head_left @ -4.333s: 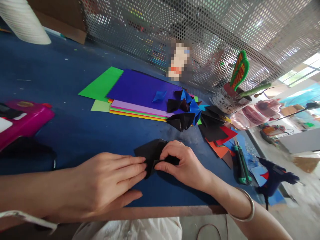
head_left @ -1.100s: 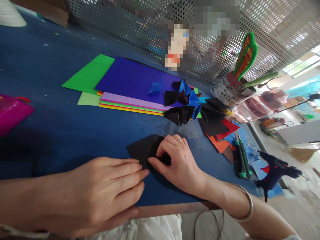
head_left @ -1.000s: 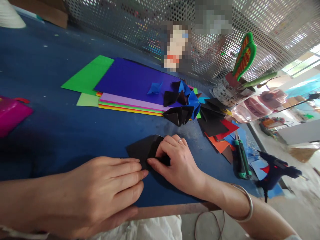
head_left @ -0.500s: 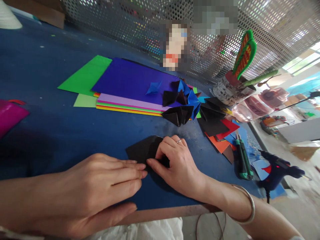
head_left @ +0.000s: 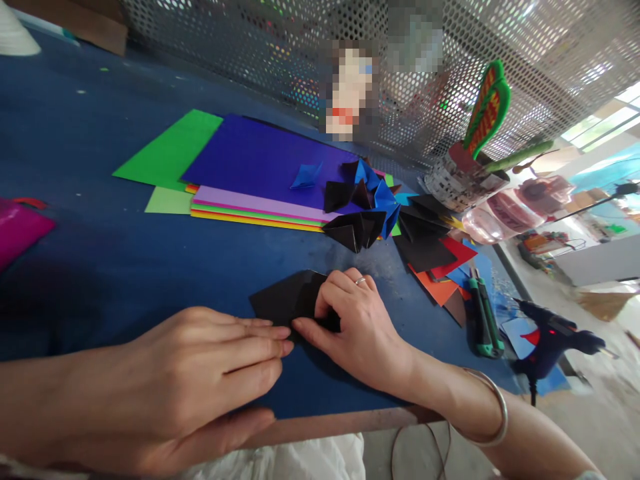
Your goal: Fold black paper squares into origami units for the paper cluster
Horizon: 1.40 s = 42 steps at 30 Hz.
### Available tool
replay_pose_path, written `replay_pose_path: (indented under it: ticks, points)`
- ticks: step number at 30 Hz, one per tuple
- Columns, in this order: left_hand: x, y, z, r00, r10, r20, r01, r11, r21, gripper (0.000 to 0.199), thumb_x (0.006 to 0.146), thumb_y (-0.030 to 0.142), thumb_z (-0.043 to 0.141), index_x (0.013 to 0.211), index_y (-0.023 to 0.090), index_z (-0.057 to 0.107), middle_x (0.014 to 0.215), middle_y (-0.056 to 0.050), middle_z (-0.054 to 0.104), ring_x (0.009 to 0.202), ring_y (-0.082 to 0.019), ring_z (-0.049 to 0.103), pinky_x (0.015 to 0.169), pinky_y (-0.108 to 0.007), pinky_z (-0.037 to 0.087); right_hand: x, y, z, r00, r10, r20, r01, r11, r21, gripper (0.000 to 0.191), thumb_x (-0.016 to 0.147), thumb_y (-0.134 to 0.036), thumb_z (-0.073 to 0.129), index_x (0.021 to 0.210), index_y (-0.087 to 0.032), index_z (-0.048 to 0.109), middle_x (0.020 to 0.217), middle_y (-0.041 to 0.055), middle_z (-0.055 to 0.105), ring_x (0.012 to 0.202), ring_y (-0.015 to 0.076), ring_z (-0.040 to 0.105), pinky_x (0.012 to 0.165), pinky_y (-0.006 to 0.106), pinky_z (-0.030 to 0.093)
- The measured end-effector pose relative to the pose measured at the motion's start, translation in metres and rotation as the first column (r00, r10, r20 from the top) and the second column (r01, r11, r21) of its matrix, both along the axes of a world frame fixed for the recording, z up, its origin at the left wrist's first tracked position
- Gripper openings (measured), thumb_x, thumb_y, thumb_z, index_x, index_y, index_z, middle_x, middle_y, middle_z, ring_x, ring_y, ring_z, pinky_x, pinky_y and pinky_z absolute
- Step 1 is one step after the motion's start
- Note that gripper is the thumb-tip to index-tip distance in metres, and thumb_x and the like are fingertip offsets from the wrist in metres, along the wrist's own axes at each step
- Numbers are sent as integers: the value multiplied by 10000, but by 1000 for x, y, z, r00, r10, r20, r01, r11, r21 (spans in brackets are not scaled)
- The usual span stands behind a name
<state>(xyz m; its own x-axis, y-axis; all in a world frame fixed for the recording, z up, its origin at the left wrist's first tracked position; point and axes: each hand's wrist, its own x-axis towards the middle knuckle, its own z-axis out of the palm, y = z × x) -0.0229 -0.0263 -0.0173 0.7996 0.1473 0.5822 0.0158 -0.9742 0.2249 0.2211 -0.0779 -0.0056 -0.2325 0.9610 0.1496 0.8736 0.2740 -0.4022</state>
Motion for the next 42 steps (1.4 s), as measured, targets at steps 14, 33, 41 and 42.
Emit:
replay_pose_path:
  ticks: [14,33,41,42]
  points:
    - [-7,-6,-20,1000,3,-12,-4,998,-69,312,1146,260,458,1239,214,752,1241,-44,884,1147,-208,846,1040,-329,680,0,-1,-2,1000,8,10,-8,1000,-1,400,966,-350,876,729,-223,579,830,3,654,867,213,586,788,372,368]
    - [-6,-4,-17,1000,20,11,-19,998,-52,290,1093,199,502,1220,213,762,1248,-43,885,1131,-209,852,1017,-323,687,18,1,4,989,48,-141,-69,987,-147,268,962,-93,754,1113,-244,592,1083,40,722,1044,241,661,940,402,471]
    - [2,1,12,997,-18,-77,18,1000,7,299,1139,247,529,1124,171,817,1084,-58,908,1040,-227,873,855,-294,716,26,2,-8,969,82,-232,-86,996,-7,206,942,-59,672,1048,-226,616,1027,48,726,983,223,676,913,380,523]
    - [4,1,11,998,-11,-60,11,1000,8,284,1128,237,544,1114,167,819,1069,-67,908,1018,-233,876,839,-300,716,24,0,-8,965,60,-256,-54,998,29,183,937,-68,661,1009,-230,620,994,42,724,949,219,675,885,373,528]
